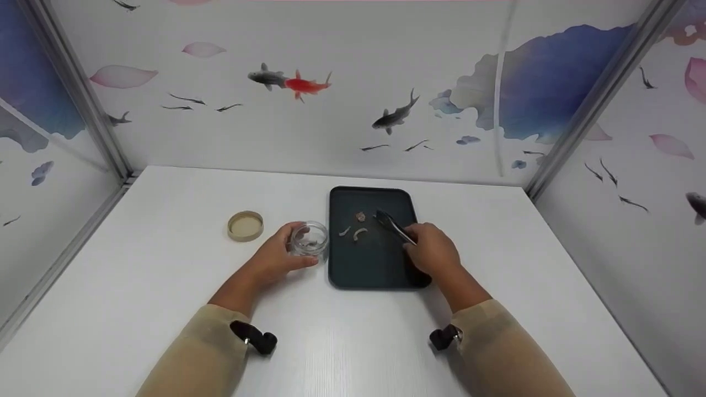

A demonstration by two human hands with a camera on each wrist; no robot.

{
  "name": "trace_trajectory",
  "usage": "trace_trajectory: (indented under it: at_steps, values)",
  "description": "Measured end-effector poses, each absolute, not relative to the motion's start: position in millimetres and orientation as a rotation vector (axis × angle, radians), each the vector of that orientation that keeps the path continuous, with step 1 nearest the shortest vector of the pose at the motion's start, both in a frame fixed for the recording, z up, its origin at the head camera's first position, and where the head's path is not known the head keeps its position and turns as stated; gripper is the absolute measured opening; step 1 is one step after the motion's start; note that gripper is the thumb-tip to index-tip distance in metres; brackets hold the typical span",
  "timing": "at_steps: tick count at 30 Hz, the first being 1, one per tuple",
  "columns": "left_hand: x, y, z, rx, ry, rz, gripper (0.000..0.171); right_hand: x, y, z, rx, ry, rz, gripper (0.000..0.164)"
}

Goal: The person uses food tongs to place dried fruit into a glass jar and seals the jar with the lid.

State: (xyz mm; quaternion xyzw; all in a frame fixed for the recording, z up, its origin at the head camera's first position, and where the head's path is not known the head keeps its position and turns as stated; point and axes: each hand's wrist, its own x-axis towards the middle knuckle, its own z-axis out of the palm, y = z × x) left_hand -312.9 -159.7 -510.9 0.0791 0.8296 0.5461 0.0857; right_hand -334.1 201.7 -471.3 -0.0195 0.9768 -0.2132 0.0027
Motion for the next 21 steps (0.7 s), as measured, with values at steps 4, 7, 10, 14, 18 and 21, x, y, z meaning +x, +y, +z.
trace_trajectory:
  at_steps: [4, 7, 10, 14, 18, 21]
  values:
    - [-312.7, -159.7, -511.5, 0.237, 2.462, 1.643, 0.099, -333.4, 202.6, -471.4, -0.069, 3.061, -0.675, 0.035]
    - [-312.0, -158.9, -510.5, 0.225, 2.468, 1.636, 0.098, -333.4, 203.7, -471.2, -0.068, 3.061, -0.685, 0.034]
    - [-310.7, -158.0, -508.9, 0.204, 2.477, 1.62, 0.096, -333.8, 205.3, -470.8, -0.064, 3.063, -0.691, 0.033]
    - [-308.9, -158.0, -507.7, 0.209, 2.481, 1.615, 0.095, -333.8, 206.4, -469.4, -0.052, 3.062, -0.709, 0.035]
    - [-309.1, -158.6, -507.5, 0.23, 2.484, 1.61, 0.094, -331.3, 205.6, -465.7, -0.064, 3.062, -0.74, 0.038]
    - [-309.9, -158.6, -507.7, 0.237, 2.49, 1.604, 0.093, -327.7, 201.6, -461.2, -0.1, 3.072, -0.757, 0.038]
